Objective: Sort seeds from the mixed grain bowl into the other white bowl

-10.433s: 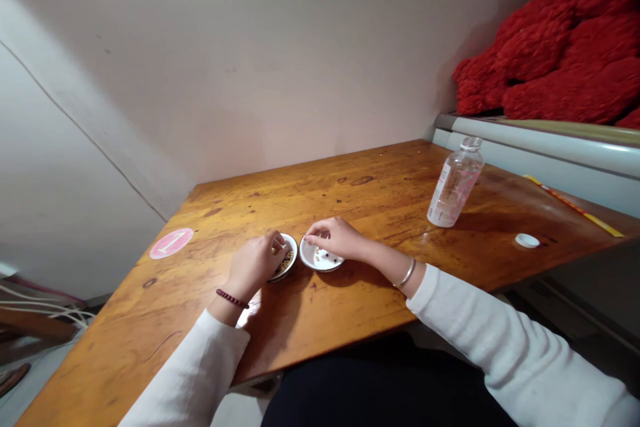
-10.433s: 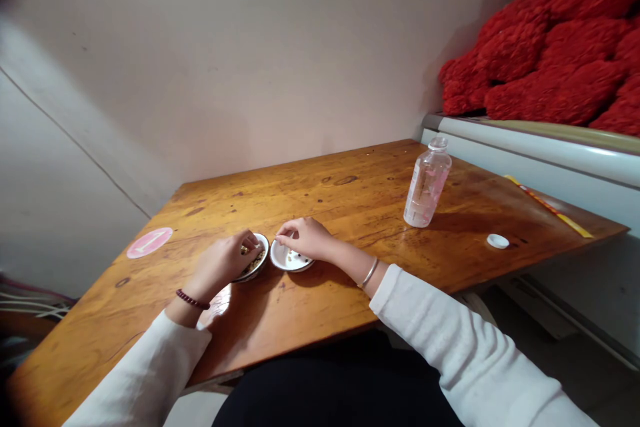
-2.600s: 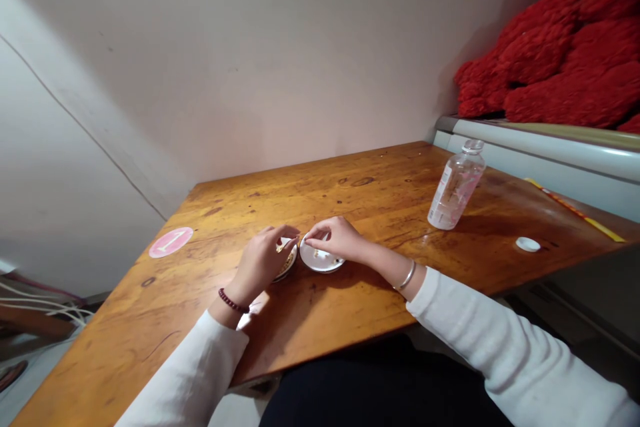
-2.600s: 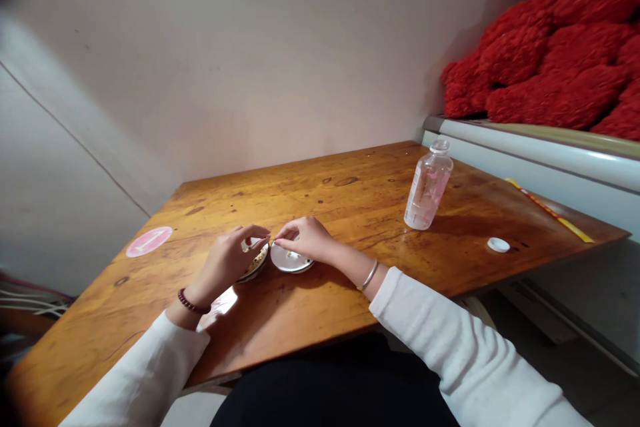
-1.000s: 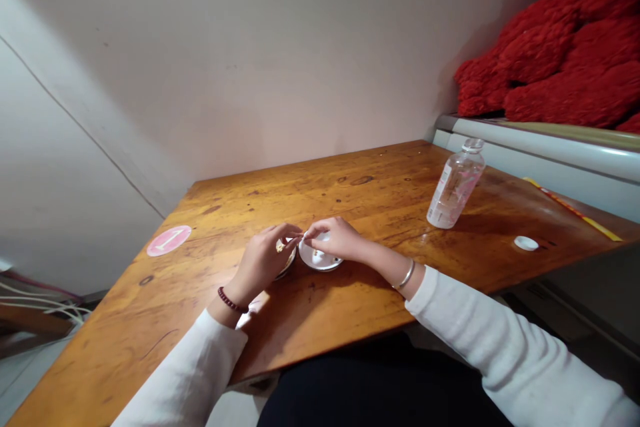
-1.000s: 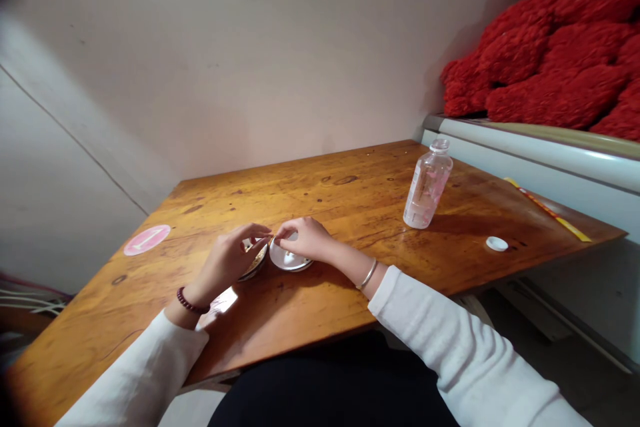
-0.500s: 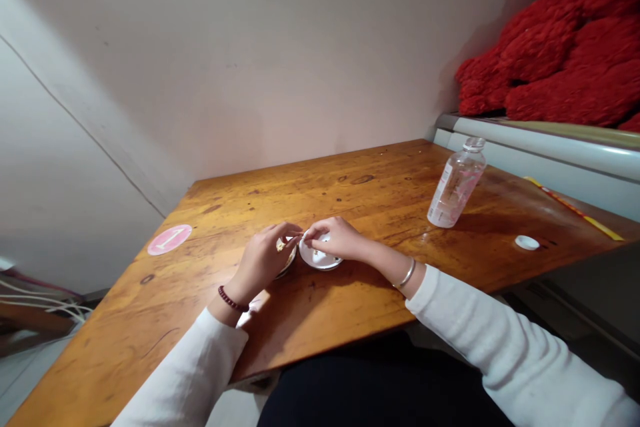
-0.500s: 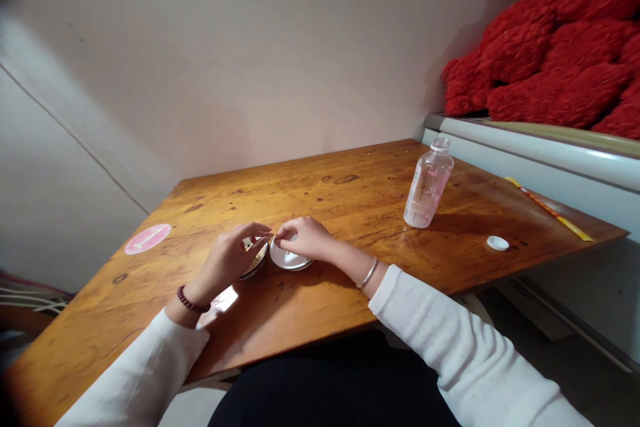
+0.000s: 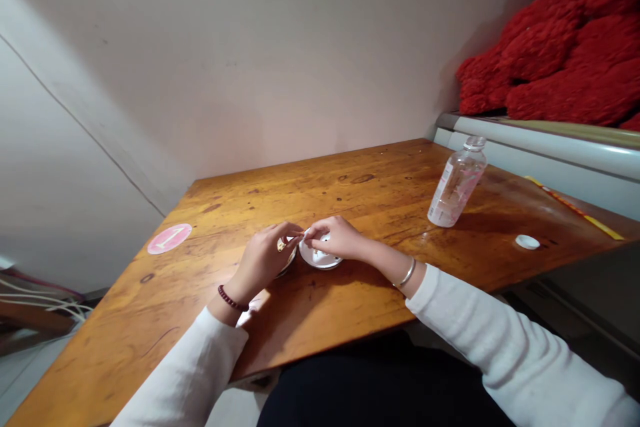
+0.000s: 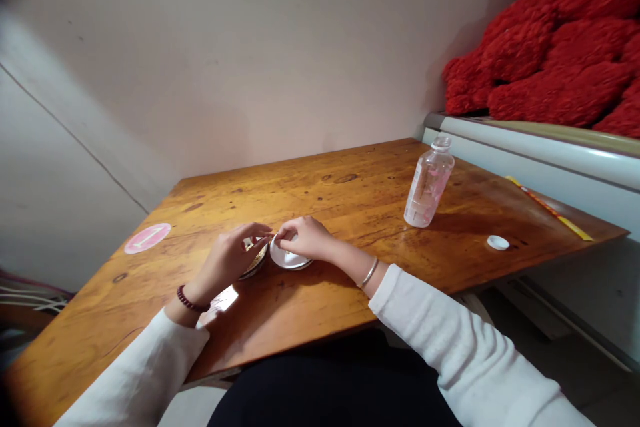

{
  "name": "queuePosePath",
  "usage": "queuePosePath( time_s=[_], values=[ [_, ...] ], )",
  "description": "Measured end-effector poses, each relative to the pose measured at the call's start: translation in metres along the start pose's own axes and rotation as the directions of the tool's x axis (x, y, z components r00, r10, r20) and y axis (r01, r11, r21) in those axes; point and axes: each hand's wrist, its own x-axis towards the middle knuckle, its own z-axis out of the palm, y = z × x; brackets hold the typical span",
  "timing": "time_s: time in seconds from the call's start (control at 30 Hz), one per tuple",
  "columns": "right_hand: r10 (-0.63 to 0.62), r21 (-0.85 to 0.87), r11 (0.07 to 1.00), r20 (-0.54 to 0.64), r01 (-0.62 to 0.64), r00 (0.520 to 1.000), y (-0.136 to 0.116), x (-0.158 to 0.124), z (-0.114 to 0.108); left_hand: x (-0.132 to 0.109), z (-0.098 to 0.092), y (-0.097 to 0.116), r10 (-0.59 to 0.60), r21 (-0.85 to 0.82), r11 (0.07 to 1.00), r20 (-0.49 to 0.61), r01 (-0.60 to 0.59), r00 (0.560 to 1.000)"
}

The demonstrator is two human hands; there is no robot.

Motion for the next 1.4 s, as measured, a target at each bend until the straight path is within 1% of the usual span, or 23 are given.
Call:
queuePosePath(
  time_s=[0.33,0.57,0.73,0.87,1.1,1.4],
  values=[
    [-0.004,-0.007,1.0,0.007,0.005,1.0,-0.001,-0.0001,-0.0011,-0.0005,-0.0006,0.0001,-0.025,0.039,0.999,0.02,0.024,1.0],
    [-0.007,-0.011,1.0,0.013,0.007,1.0,-0.0001,-0.0001,-0.001,-0.0003,-0.0011,0.0009,-0.028,0.022,0.999,0.028,0.028,0.999],
    [-0.004,0.005,1.0,0.002,0.004,1.0,0.0007,0.0003,0.0002,-0.0008,-0.0007,-0.0002,-0.013,0.003,1.0,0.013,0.013,1.0],
    [-0.026,0.022,0.999,0.0,0.026,1.0,0.0015,0.0001,0.0004,-0.0005,-0.0006,-0.0008,-0.01,0.01,1.0,-0.002,0.01,1.0],
    [-0.039,0.042,0.998,-0.004,0.039,0.999,0.003,0.0,0.0011,-0.001,0.0,-0.0017,-0.024,0.0,1.0,0.011,0.024,1.0],
    [-0.051,0.043,0.998,0.006,0.051,0.999,-0.0005,-0.0004,-0.0012,-0.0002,-0.0011,0.0004,-0.043,0.031,0.999,0.009,0.043,0.999]
  ],
)
